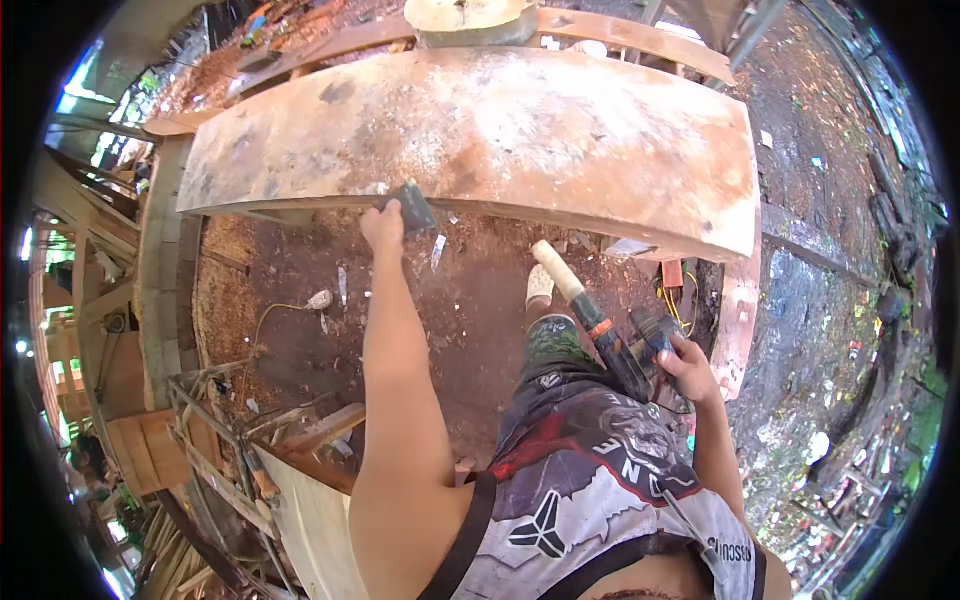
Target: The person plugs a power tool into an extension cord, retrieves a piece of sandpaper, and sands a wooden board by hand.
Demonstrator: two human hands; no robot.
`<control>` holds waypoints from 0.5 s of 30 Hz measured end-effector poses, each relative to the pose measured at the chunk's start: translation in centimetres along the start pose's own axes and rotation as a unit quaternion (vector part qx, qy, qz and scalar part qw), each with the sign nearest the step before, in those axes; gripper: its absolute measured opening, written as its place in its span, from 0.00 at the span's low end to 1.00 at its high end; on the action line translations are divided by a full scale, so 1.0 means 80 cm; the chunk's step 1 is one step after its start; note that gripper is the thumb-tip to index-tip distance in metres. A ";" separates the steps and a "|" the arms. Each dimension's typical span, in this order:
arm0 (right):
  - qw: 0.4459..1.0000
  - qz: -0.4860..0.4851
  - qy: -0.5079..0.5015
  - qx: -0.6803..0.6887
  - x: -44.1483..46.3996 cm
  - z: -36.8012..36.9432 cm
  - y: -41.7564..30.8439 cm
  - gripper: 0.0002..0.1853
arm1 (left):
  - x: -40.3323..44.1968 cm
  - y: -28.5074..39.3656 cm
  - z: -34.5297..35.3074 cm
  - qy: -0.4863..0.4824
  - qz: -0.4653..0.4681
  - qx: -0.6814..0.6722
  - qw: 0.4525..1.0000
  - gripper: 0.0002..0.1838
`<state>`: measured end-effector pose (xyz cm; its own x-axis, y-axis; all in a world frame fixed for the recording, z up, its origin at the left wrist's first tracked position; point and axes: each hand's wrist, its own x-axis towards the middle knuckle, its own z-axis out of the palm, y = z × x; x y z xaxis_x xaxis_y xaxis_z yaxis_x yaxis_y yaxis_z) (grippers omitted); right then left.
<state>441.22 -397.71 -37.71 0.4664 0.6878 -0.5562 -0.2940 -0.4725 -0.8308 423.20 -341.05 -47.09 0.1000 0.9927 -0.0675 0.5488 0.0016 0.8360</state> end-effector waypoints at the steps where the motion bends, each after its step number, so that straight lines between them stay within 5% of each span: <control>1: 1.000 0.017 -0.002 -0.004 0.015 0.003 -0.017 0.32 | 0.046 -0.016 0.008 -0.013 0.024 0.028 0.999 0.20; 3: 0.998 0.050 -0.021 -0.027 0.047 0.002 -0.054 0.36 | 0.104 -0.029 0.016 -0.013 0.139 0.111 0.984 0.22; 6: 0.998 0.052 -0.015 -0.039 0.077 -0.003 -0.068 0.41 | 0.149 -0.054 0.019 -0.052 0.095 0.210 0.972 0.21; 8: 0.999 0.040 -0.006 -0.033 0.083 -0.004 -0.086 0.42 | 0.156 -0.060 0.020 -0.061 0.148 0.277 0.947 0.21; 11: 0.995 0.089 0.024 0.039 0.091 -0.003 -0.114 0.43 | 0.110 -0.073 0.055 0.016 0.112 0.208 0.972 0.20; 13: 0.993 0.087 0.028 0.071 0.093 -0.011 -0.104 0.42 | 0.044 -0.010 0.082 -0.129 0.032 0.222 0.966 0.21; 15: 0.991 0.083 0.051 0.096 0.090 -0.021 -0.094 0.40 | -0.001 -0.037 0.134 -0.054 0.172 0.282 0.942 0.28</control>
<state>448.20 -390.15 -35.41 0.4770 0.5455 -0.6892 -0.5226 -0.4545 -0.7214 430.47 -342.40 -55.44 0.4188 0.9051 0.0739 0.8199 -0.4118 0.3976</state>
